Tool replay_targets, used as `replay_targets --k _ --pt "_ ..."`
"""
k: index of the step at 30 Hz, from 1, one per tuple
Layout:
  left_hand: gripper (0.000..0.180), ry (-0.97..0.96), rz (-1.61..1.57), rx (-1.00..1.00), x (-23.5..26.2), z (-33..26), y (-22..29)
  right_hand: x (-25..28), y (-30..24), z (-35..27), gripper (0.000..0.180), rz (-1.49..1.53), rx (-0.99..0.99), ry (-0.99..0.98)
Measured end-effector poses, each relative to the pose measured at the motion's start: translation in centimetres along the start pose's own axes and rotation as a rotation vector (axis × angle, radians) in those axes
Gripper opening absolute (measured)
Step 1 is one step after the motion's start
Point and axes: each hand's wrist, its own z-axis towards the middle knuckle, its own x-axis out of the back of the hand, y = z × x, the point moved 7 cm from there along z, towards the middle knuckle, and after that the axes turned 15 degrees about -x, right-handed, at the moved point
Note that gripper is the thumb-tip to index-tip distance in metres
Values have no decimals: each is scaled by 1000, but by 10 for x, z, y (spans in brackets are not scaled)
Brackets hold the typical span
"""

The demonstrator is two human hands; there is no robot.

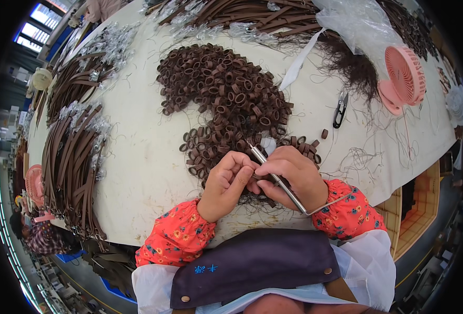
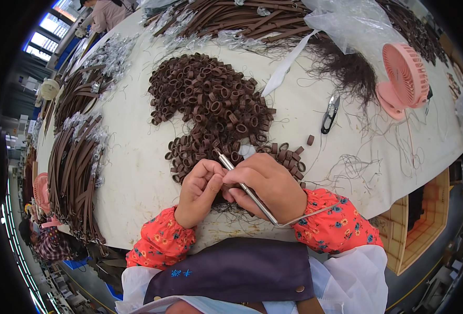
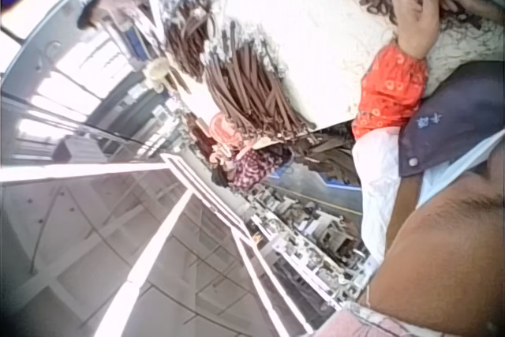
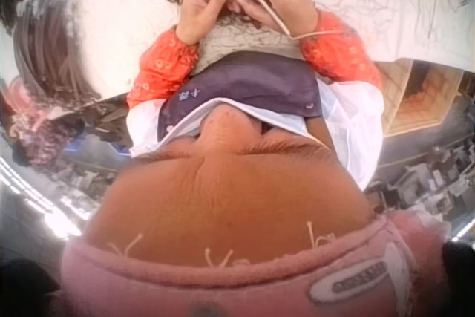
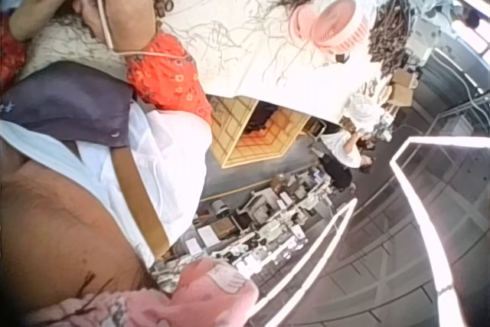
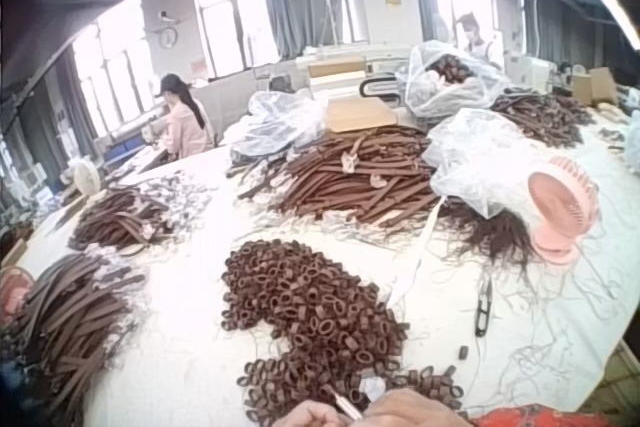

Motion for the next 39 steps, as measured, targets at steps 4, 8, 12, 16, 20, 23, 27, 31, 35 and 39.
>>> replay_targets --k 4,8,12,16,20,23,27,31,35,39 --pt "10 37 53 -41 3 1 4 1 12 0 23 256 -216 11" --pt "9 47 92 -50 4 1 4 4 27 -7 15 659 -443 -95" --pt "9 56 128 -69 3 0 5 5 25 -5 21 648 -343 -181" --pt "9 47 149 -66 3 -1 6 3 24 -4 21 614 -314 -175" --pt "9 62 144 -70 3 -1 6 4 24 -4 20 580 -313 -161" --pt "9 59 146 -65 2 -1 6 6 24 -4 20 563 -314 -158" --pt "10 62 146 -78 4 -1 5 7 22 -3 19 545 -288 -134" --pt "11 78 140 -105 4 0 6 8 22 -4 21 531 -264 -83" --pt "11 85 120 -106 3 1 7 9 19 -3 12 385 -206 -58" --pt "11 58 159 -85 0 0 10 2 0 3 35 45 -38 15"
